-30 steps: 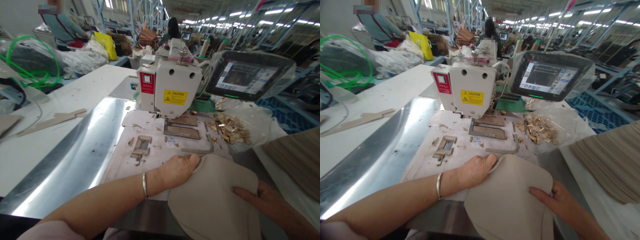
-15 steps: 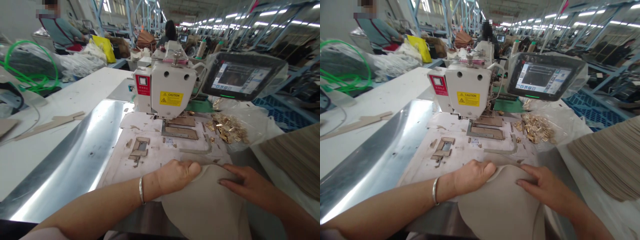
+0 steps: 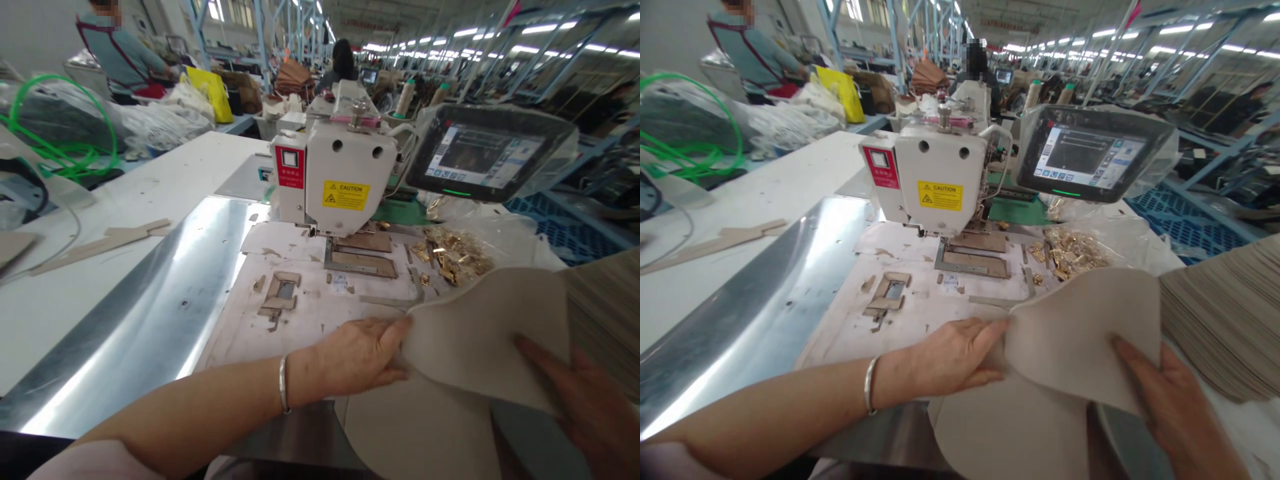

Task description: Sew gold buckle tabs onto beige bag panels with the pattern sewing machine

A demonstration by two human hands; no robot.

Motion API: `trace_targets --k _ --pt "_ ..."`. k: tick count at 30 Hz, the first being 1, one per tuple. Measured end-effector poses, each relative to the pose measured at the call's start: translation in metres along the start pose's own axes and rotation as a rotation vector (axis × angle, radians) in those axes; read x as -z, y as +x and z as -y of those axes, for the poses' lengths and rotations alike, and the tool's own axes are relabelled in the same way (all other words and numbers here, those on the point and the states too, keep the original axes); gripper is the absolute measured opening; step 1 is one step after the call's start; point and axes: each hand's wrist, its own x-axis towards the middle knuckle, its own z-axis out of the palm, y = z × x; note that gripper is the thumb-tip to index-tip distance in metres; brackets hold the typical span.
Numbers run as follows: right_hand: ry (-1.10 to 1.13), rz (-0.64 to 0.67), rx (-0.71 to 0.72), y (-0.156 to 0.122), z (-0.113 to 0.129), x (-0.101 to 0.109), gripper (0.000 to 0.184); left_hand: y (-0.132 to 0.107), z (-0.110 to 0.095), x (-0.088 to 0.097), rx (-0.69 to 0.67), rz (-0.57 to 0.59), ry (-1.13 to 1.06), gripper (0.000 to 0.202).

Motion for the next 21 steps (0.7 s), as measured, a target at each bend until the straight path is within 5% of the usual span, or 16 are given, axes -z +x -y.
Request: trace_targets --k 3,5,11,14,21 --pt "0.066 -0.016 -0.019 0.029 0.022 -0.002 0.027 -0.006 -0.004 -0.002 -0.201 -0.003 0.118 0.017" --pt "0.055 0.086 -0.028 0.048 0.032 -0.014 0.026 -0.008 -0.004 -0.003 -0.207 0.006 0.15 0.018" --pt "-0.072 0.288 0.149 0.093 0.038 -0.087 0.033 -0.022 0.014 -0.001 0.055 -0.126 0.196 0.05" --pt "-0.14 0.356 0.197 0.104 0.041 -0.121 0.031 -0.031 0.024 -0.001 0.228 -0.089 0.236 0.058" --pt "-0.373 0.354 0.393 0.113 0.044 -0.159 0.026 -0.04 0.031 -0.002 0.364 -0.044 0.291 0.069"
